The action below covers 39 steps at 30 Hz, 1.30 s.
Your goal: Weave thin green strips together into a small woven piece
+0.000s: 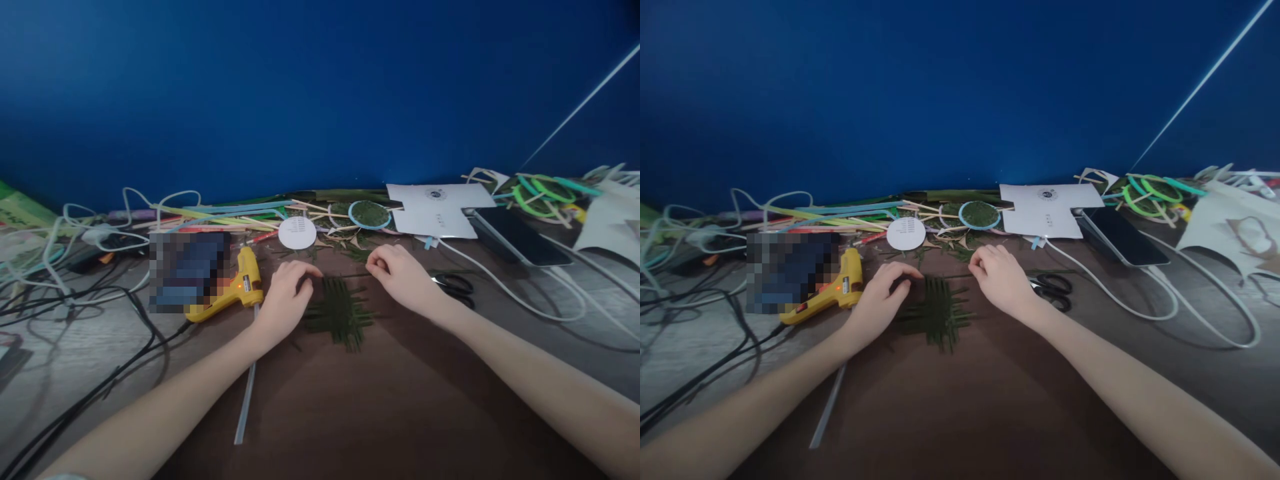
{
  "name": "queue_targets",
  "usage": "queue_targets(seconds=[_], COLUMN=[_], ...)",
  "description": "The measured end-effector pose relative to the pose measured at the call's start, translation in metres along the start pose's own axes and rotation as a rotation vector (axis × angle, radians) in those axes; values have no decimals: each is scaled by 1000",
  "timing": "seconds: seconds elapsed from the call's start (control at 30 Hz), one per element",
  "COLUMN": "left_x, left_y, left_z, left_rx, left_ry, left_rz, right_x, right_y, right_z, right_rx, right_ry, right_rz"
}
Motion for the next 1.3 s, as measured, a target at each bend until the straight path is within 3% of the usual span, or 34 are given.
queue_targets(seconds=[0.2,0.37,0.63,0.9,1.13,1.3], left_x=[-1,-1,-1,2,8,8], left_y=[0,0,1,1,6,7], left_z=[0,0,1,1,5,8], left_rx=[5,2,14,-2,-114,-155], left_ry=[-7,-12,-2,-34,-185,-266], left_rz=[9,12,29,41,194,219], right_x=[18,20,14,8,-5,-9], right_y=[-10,-10,-8,-5,1,3], right_z=[-17,-16,-4,-11,-15,-14], right_rx=[-116,-197,-141,-46,-196,-303], right_ry=[-47,-83,-17,-125,-431,-435], right_rz=[-82,-138,-205,-145,-75,-85])
Point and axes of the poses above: each hand's wrist, its own y-axis away from the middle knuckle, its own z-axis out of the palm, x = y × z, the point moved 1 cm from there along -y, towards the middle knuckle, and after that the axes turned 7 degrees about y, right-handed, at the moved point
